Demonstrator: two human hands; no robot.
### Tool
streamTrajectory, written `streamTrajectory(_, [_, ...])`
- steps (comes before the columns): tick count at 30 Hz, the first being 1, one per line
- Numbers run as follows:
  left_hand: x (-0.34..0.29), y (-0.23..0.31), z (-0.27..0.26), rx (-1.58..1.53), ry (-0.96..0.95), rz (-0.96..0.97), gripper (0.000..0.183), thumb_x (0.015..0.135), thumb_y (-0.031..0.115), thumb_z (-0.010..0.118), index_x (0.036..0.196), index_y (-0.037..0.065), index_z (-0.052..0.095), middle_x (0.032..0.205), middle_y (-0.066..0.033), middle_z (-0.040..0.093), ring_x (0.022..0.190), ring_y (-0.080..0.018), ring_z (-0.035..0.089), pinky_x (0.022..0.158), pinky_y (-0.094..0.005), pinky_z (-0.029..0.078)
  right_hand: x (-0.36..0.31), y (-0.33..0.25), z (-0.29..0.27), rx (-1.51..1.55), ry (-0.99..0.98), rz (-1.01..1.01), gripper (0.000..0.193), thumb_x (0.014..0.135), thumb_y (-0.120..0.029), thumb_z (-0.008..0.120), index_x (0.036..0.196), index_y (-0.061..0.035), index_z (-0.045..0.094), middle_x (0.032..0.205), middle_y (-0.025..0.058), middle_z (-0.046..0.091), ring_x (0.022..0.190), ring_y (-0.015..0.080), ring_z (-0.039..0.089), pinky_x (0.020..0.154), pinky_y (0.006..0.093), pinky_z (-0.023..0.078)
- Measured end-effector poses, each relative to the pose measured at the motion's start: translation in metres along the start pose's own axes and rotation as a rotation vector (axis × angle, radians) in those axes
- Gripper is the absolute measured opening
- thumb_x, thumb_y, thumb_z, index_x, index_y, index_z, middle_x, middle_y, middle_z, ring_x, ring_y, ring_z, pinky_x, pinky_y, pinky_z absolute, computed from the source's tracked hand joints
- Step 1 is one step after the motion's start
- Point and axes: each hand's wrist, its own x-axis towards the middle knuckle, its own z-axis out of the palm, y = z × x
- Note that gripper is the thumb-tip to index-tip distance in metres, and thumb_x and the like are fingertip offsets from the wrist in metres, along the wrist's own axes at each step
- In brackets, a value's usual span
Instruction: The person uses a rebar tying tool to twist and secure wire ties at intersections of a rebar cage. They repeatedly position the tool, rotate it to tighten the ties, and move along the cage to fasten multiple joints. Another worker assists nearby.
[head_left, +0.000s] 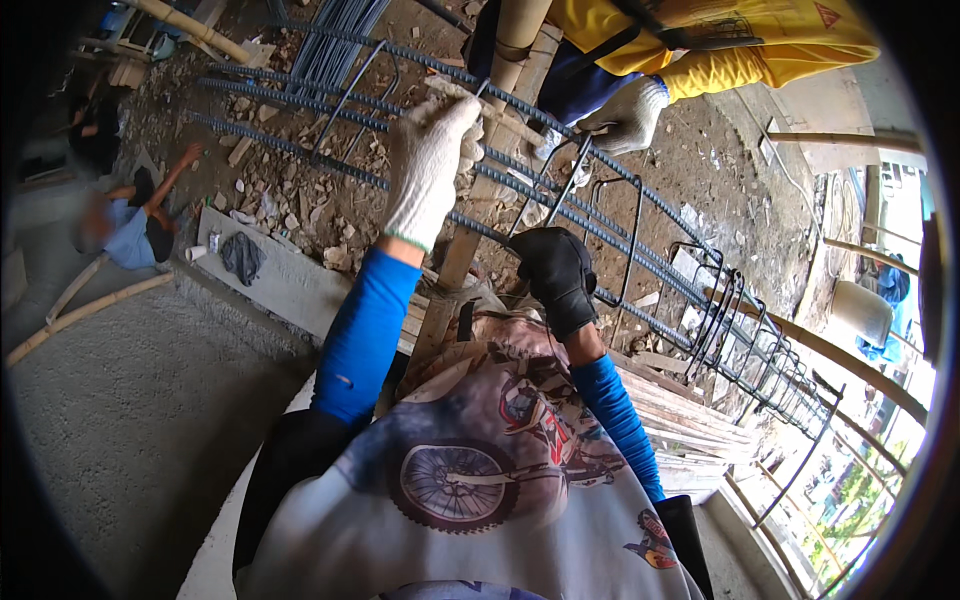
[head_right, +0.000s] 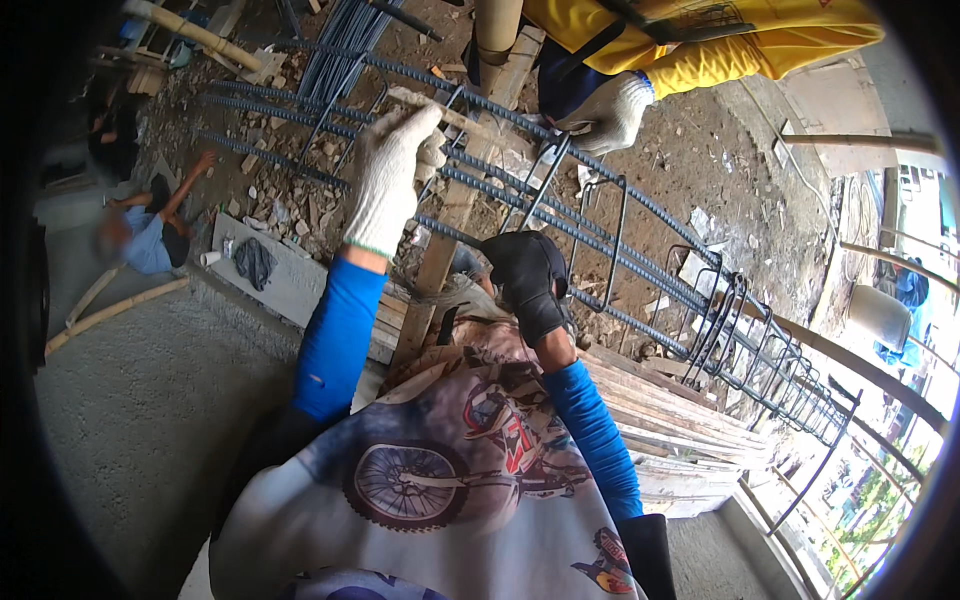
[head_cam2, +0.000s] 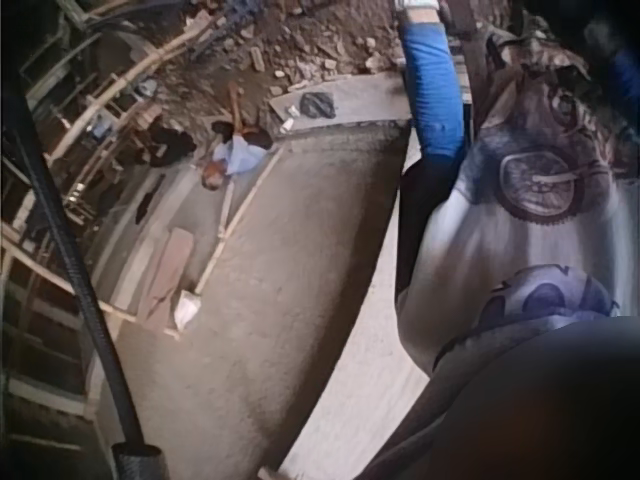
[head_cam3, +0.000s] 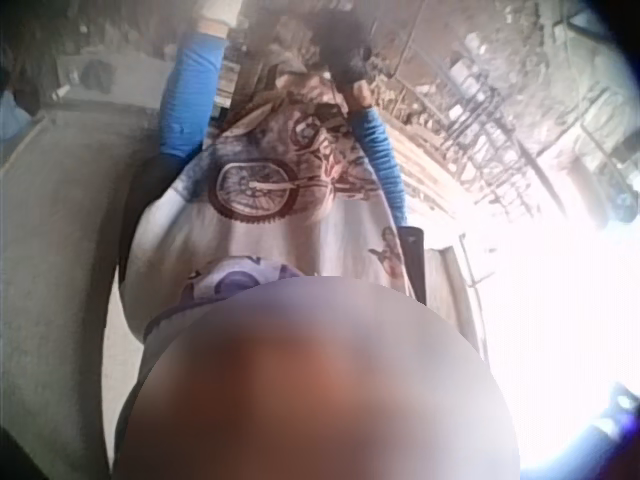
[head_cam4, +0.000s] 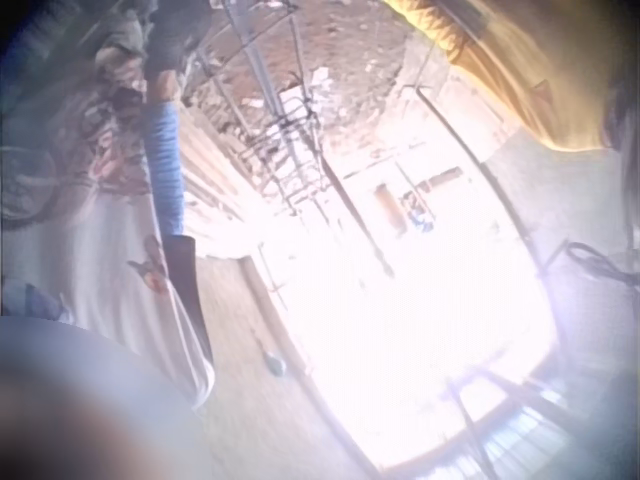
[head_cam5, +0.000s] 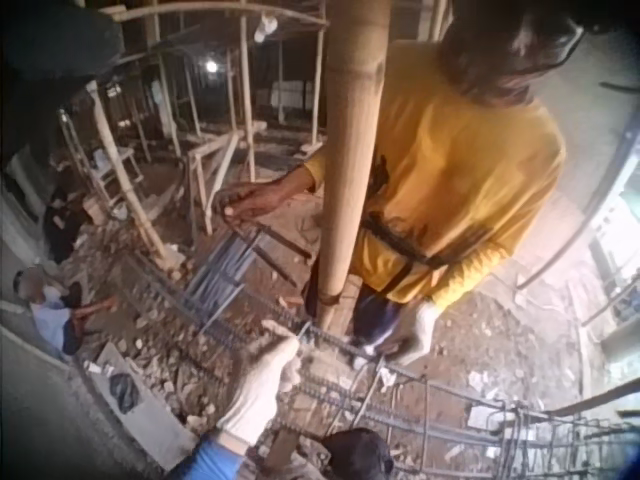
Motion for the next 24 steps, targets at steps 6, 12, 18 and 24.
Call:
streamTrajectory(6, [0.036, -0.017, 0.033, -0.105, -0.029, -0.210, 0.018, 0.093, 0.022, 0.084, 0.082, 0.013, 0.071, 0.067, -0.0002, 0.067, 0.046, -0.0080, 0.056, 0.037, -0.0228, 0.036, 0.002, 0.011, 0.005, -0.002, 0.000, -0.021, 0.026, 0.077, -0.012, 0.069, 0.100, -0.0036, 0.080, 0.083, 0.0150, 0.074, 0.068, 0.0296, 0.072, 0.061, 0.0374, 0.055])
streamTrajectory(12, [0.054, -0.046, 0.060, -0.175, 0.047, -0.175, 0.017, 0.093, 0.017, 0.081, 0.080, 0.013, 0.070, 0.064, -0.0012, 0.065, 0.045, -0.0090, 0.055, 0.038, -0.0245, 0.036, 0.003, 0.019, 0.010, 0.020, -0.011, -0.019, 0.026, 0.079, -0.013, 0.069, 0.101, -0.0033, 0.080, 0.083, 0.0147, 0.074, 0.067, 0.0284, 0.072, 0.060, 0.0368, 0.054])
streamTrajectory(18, [0.078, -0.063, 0.066, -0.159, 0.014, -0.285, 0.013, 0.095, 0.017, 0.076, 0.093, 0.006, 0.068, 0.074, -0.0063, 0.070, 0.051, -0.0147, 0.060, 0.045, -0.0281, 0.046, 0.001, 0.026, 0.013, 0.040, -0.013, -0.013, 0.027, 0.081, -0.014, 0.068, 0.102, -0.0030, 0.080, 0.083, 0.0144, 0.074, 0.065, 0.0273, 0.072, 0.059, 0.0361, 0.054])
streamTrajectory(24, [0.089, -0.082, 0.076, -0.249, 0.013, -0.372, 0.011, 0.096, 0.014, 0.073, 0.092, 0.005, 0.067, 0.073, -0.0074, 0.069, 0.050, -0.0160, 0.060, 0.044, -0.0292, 0.045, 0.002, 0.033, 0.018, 0.035, -0.027, -0.018, 0.027, 0.082, -0.015, 0.067, 0.103, -0.0026, 0.080, 0.082, 0.0141, 0.074, 0.064, 0.0261, 0.072, 0.058, 0.0355, 0.054])
